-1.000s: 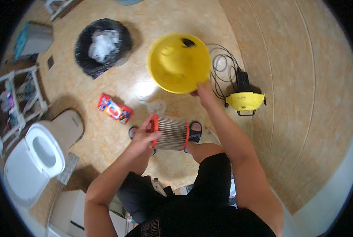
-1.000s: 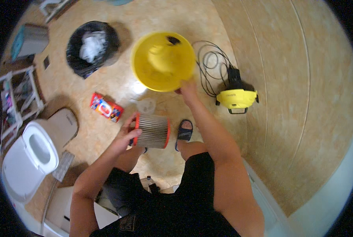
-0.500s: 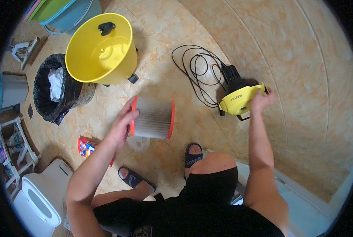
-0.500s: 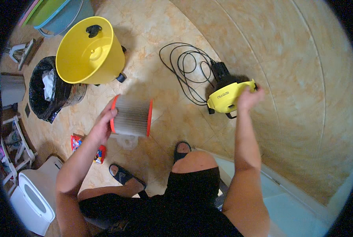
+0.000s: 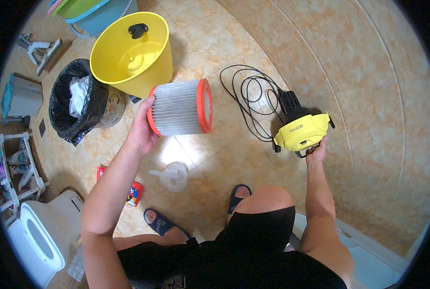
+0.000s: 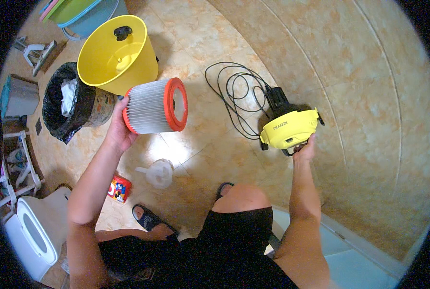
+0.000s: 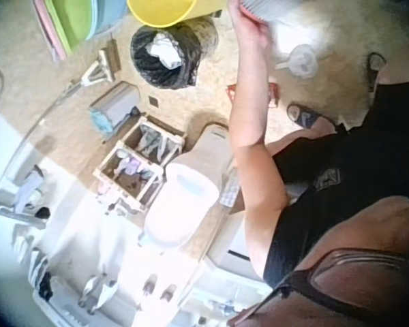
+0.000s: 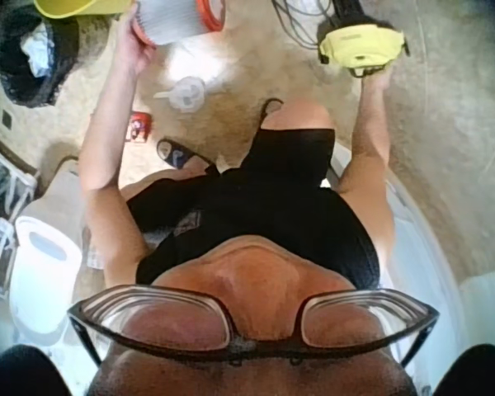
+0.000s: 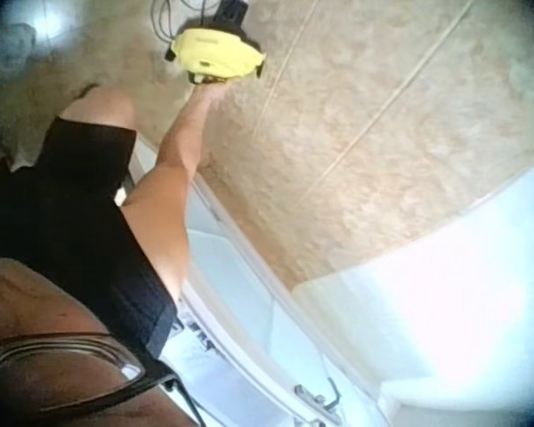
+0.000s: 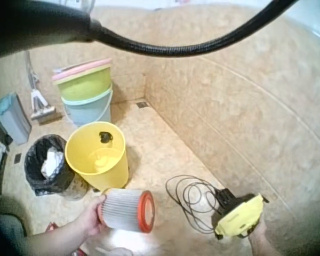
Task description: The person assembles a yellow wet/dry vacuum cleaner by inserting a cylindrical filter into the top, covering it with a white mesh bag, and securing the yellow lid. The person then places the assembled unit on the floor.
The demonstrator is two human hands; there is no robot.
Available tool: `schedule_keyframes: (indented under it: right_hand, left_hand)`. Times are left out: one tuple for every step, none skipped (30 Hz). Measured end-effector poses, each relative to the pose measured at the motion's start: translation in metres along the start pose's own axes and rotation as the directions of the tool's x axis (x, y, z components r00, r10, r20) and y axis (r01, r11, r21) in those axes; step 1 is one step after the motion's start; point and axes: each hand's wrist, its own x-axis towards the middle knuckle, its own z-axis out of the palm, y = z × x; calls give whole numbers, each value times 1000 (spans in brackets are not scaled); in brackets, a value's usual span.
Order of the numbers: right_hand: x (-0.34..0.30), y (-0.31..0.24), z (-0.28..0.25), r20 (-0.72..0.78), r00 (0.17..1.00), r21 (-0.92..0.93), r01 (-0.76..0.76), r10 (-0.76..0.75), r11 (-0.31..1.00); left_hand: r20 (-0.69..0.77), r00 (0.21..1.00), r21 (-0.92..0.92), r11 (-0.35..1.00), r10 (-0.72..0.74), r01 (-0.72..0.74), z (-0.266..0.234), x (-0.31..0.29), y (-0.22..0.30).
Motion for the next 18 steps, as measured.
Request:
schedule_keyframes:
  right_hand:
    - [-2, 0, 3, -3, 1000, 16, -1, 1, 1000]
    - [-4, -1, 6, -6, 1000, 34, 1, -1, 999]
    - [-8, -2, 10, -1, 1000, 46, 19, -19, 999]
    - [-12, -5, 13, 5, 999, 59, 37, -37, 998]
    - [-14, -11, 17, 68, 994, 61, 80, -84, 995]
    - [-16, -15, 19, 126, 988, 51, 87, -92, 995]
    - [-17, -19, 19, 184, 978, 41, 94, -100, 995]
    - [-18, -23, 20, 241, 965, 30, 103, -107, 994]
    - [-43, -27, 38, 160, 983, 26, 90, -93, 996]
    - [-46, -30, 42, 186, 978, 43, 89, -96, 995]
    - [-47, -33, 44, 212, 972, 59, 88, -98, 994]
    - [-46, -35, 49, 244, 965, 72, 84, -99, 994]
    - [-46, -36, 51, 352, 931, 101, 63, -95, 993]
    - [-44, -38, 51, 456, 885, 126, 37, -91, 991]
    - [-43, -38, 48, 553, 829, 137, 1, -77, 991]
    - [-56, -40, 58, 647, 760, 148, -47, -61, 988]
    - [-71, -28, 74, 626, 776, 231, -94, -74, 968]
    - [-110, -22, 102, 607, 790, 316, -139, -87, 938]
  left_hand:
    - [-3, 1000, -3, 1000, 3, -3, -3, 1, 1]
    - [-6, 1000, -5, 1000, 7, -7, -4, -1, 1]
    - [-45, 999, 12, 1000, -10, 10, 6, -8, 6]
    - [-19, 1000, 2, 1000, 1, -1, 7, -6, 3]
    - [6, 1000, -7, 1000, 12, -12, 5, -3, -1]
    - [38, 999, -12, 999, 31, -31, 7, -4, 1]
    - [-1, 998, 7, 998, 56, -56, 12, -8, 4]
    - [6, 998, 13, 998, 59, -59, 12, -11, 10]
    - [5, 998, 19, 998, 60, -60, 8, -14, 14]
    - [12, 998, 17, 998, 57, -57, 5, -16, 15]
    - [8, 998, 26, 998, 59, -59, 1, -18, 14]
    - [-1, 998, 32, 997, 64, -64, -4, -20, 13]
    - [-12, 997, 36, 997, 70, -70, -9, -22, 13]
    - [10, 998, 11, 998, 54, -55, -16, -21, 15]
    - [22, 999, -14, 999, 32, -31, -25, -21, 17]
    - [29, 999, -33, 999, 15, -14, -32, -23, 20]
    - [29, 1000, -80, 997, -10, 12, -37, -28, 21]
    - [50, 998, -143, 989, -23, 30, -38, -33, 26]
